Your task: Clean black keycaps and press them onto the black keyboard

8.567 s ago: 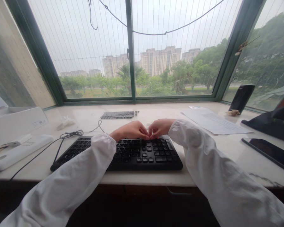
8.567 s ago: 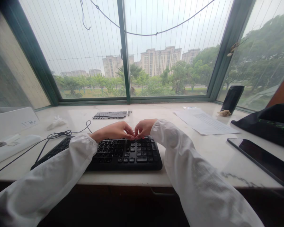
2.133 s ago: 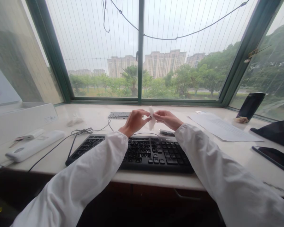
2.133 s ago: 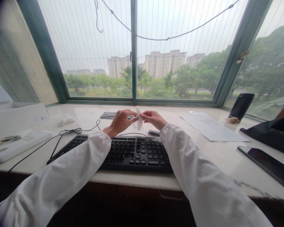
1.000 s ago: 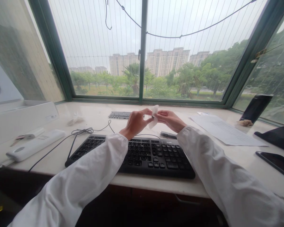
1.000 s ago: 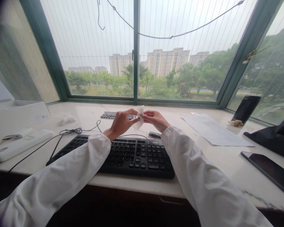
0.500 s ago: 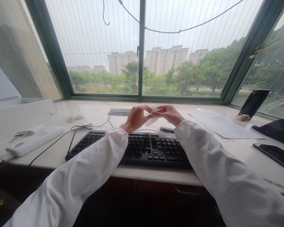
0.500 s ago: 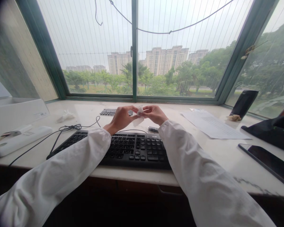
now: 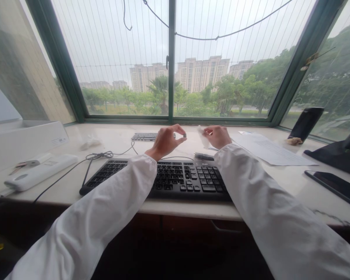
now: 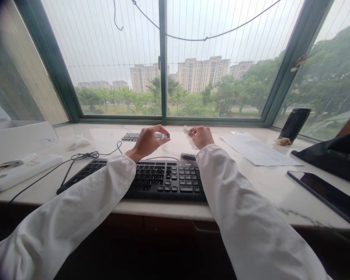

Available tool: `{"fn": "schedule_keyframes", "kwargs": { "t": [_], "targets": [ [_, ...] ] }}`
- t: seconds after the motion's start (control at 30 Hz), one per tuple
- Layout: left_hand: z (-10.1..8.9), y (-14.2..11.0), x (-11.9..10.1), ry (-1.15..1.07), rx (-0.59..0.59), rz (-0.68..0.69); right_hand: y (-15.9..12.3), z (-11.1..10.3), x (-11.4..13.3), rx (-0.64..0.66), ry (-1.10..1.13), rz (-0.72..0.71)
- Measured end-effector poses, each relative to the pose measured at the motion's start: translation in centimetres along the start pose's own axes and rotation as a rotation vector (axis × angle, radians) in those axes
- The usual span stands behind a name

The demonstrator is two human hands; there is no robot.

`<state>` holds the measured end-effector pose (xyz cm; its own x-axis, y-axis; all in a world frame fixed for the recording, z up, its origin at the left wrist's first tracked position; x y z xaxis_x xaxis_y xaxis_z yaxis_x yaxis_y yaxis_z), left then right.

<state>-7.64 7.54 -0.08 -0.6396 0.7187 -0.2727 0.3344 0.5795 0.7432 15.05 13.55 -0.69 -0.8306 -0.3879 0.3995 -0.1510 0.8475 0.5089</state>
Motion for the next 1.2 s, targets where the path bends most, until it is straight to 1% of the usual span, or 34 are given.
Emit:
{"fn": "schedule_keyframes", "kwargs": {
  "t": [0.07,0.1,0.13,0.23,0.27,0.37,0.43,0.47,0.57,0.63,0.7,0.77,0.9,0.97,1.07,1.13,1.2],
  "targets": [
    [0.1,0.0,0.0,-0.006,0.014,0.0,0.0,1.0,-0.3,0.132,-0.028,-0.009],
    [0.2,0.0,0.1,-0.005,0.014,-0.003,0.0,1.4,-0.2,0.174,-0.034,-0.022],
    [0.2,0.0,0.1,-0.002,0.01,-0.008,-0.1,1.5,-0.1,0.189,-0.035,-0.038],
    [0.2,0.0,0.3,0.005,-0.005,-0.009,-0.3,0.9,1.3,0.163,0.063,-0.077],
    [0.2,0.0,0.4,0.002,-0.007,0.0,-0.5,0.5,2.0,0.184,0.128,-0.09],
    [0.3,0.0,0.5,-0.008,-0.012,0.018,-1.0,-0.4,4.0,0.35,0.305,-0.145],
    [0.4,-0.1,0.6,-0.011,-0.002,-0.008,-1.3,-0.6,4.8,0.458,0.365,-0.18],
    [0.5,-0.1,0.6,-0.015,0.007,-0.029,-1.4,-0.6,5.1,0.491,0.389,-0.193],
    [0.7,-0.2,0.3,-0.039,0.044,-0.084,-1.4,-0.3,5.0,0.518,0.474,-0.209],
    [0.8,-0.3,-0.1,-0.054,0.073,-0.097,-1.4,0.0,4.7,0.532,0.547,-0.214],
    [0.9,-0.4,-0.5,-0.056,0.102,-0.096,-1.4,0.1,4.6,0.573,0.596,-0.227],
    [1.1,-0.5,-0.9,-0.043,0.122,-0.088,-1.4,0.0,4.6,0.603,0.588,-0.242],
    [1.0,-0.5,-1.0,-0.002,0.178,-0.065,-1.4,-0.7,4.4,0.622,0.498,-0.263],
    [0.8,-0.4,-0.7,0.054,0.223,-0.072,-1.4,-0.9,4.0,0.674,0.467,-0.244],
    [0.6,-0.2,-0.1,0.167,0.279,-0.109,-1.6,-0.7,3.5,0.802,0.434,-0.193],
    [0.5,-0.2,0.1,0.202,0.311,-0.126,-1.9,-0.4,3.5,0.861,0.39,-0.207],
    [0.5,-0.2,0.2,0.21,0.336,-0.137,-2.1,0.0,3.7,0.87,0.327,-0.257]
  ]
}}
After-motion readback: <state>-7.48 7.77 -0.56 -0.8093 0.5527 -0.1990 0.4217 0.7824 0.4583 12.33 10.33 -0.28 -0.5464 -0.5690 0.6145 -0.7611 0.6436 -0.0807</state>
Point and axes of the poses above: each hand's wrist, its own y-axis towards the middle knuckle, its own z-axis out of the palm, x = y × z, the point moved 2 cm from there along y, towards the middle knuckle, and after that the axes turned 4 degrees about x, right-handed, at the moved point
